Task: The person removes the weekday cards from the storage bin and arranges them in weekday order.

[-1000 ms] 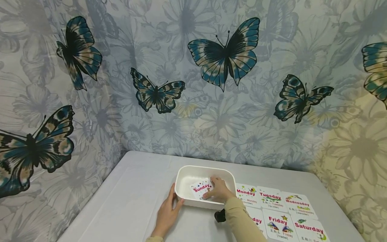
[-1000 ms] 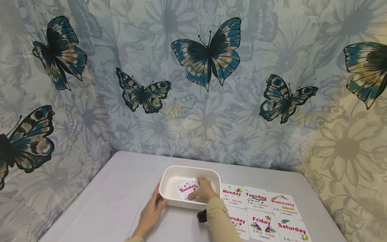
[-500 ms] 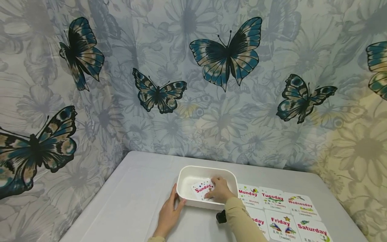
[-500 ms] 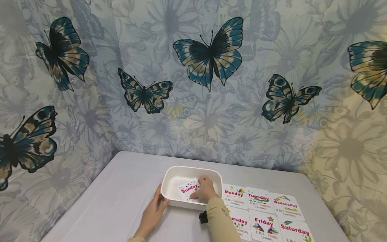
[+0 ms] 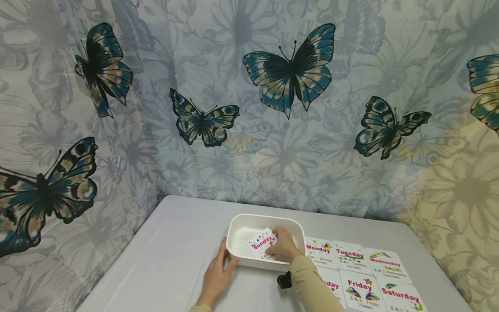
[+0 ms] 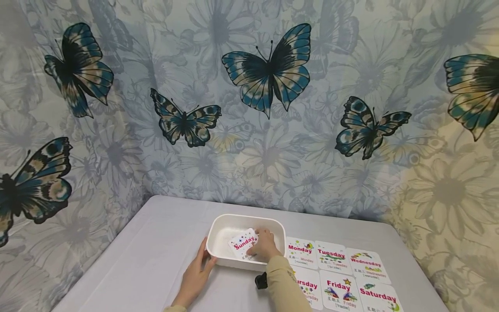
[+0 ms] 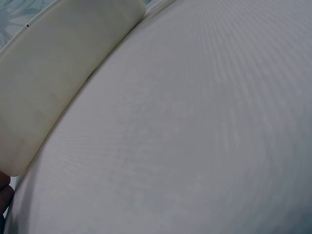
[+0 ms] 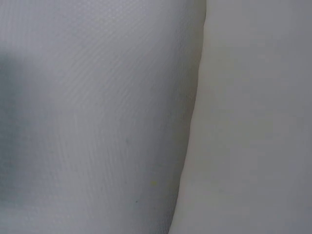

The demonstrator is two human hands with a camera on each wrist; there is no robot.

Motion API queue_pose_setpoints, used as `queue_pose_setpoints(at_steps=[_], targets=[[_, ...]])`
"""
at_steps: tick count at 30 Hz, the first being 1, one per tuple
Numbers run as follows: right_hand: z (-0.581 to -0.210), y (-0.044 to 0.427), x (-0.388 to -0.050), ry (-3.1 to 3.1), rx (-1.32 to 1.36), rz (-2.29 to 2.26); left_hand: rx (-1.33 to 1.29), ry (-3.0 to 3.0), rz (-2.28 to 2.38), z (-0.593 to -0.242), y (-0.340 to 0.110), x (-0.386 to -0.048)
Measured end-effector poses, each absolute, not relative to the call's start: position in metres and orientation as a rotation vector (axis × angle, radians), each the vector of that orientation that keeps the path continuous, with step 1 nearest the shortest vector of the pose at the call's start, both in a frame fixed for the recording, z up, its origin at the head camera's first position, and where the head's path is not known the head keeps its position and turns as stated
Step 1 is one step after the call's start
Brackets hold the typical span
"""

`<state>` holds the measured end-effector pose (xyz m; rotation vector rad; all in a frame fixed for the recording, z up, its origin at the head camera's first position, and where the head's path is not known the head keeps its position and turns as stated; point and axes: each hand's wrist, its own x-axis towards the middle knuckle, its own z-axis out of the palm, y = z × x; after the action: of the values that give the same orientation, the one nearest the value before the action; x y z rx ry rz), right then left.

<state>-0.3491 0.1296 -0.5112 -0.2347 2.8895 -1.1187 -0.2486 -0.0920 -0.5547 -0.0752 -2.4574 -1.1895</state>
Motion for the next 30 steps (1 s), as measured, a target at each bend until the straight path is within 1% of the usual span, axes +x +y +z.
queue_pose_setpoints(at_steps=[7, 19, 30], targets=[[-0.504, 0.13, -0.347, 2.865, -0.286, -1.22, -0.076, -2.457, -1.182, -0.555, -0.092, -0.249], [-0.49, 0.127, -0.344, 2.895, -0.246, -1.248, -0.072, -2.451, -1.188, -0.552, -0.091, -0.248], [-0.467, 0.133, -0.331, 2.972, -0.394, -1.274, -0.086, -2.432, -1.175, -0.552, -0.091, -0.247]])
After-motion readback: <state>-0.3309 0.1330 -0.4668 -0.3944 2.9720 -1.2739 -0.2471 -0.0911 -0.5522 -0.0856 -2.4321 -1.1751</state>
